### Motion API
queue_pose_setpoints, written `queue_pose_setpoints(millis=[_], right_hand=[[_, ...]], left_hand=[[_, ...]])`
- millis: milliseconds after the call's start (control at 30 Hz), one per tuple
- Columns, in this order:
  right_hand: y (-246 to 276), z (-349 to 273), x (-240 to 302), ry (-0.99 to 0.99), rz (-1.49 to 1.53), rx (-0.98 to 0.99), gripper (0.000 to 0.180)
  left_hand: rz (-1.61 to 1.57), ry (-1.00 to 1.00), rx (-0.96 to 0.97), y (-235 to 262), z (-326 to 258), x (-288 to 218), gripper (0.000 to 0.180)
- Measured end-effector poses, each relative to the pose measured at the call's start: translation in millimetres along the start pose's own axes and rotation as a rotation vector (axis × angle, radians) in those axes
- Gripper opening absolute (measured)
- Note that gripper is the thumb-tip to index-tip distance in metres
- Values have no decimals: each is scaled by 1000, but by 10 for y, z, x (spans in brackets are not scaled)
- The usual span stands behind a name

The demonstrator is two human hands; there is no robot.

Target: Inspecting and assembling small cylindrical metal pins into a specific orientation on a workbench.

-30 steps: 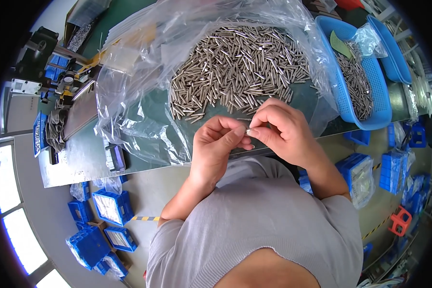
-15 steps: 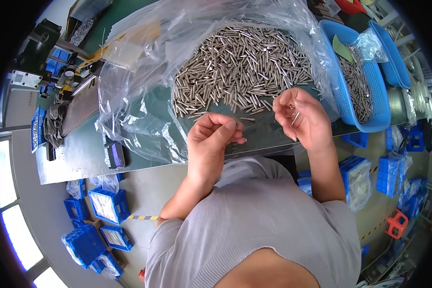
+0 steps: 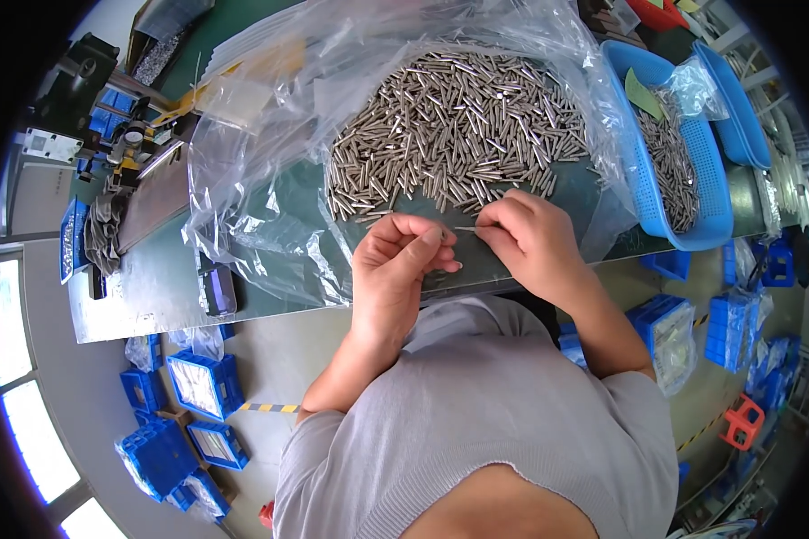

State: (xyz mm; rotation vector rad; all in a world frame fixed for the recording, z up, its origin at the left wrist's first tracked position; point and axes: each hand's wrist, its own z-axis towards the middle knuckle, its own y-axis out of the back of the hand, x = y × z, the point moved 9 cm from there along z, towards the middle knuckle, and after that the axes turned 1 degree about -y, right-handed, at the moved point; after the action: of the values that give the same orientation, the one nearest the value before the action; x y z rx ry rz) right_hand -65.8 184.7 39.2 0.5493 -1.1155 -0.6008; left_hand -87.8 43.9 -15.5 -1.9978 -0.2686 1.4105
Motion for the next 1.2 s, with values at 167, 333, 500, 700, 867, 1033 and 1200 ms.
queue_pose_setpoints(millis=[167, 333, 500, 700, 867, 1033, 1200], right_hand=[[152, -13, -3, -191, 420, 51, 6], [155, -9, 43, -145, 419, 28, 7], [199, 3, 112, -74, 326, -1, 6], [132, 5, 120, -10, 393, -2, 8], [126, -59, 105, -61, 398, 0, 7], [910, -180, -34, -134, 243, -311, 7], [2041, -401, -388, -324, -550, -666, 7]], left_hand=[[27, 29, 10, -52, -19, 30, 7], [35, 65, 48, -120, -39, 81, 8], [59, 85, 53, -164, -48, 91, 8], [62, 83, 76, -240, -18, 118, 9], [59, 105, 69, -258, -27, 146, 6], [85, 6, 33, -151, -28, 31, 5], [49, 18, 48, -146, 19, 39, 5]])
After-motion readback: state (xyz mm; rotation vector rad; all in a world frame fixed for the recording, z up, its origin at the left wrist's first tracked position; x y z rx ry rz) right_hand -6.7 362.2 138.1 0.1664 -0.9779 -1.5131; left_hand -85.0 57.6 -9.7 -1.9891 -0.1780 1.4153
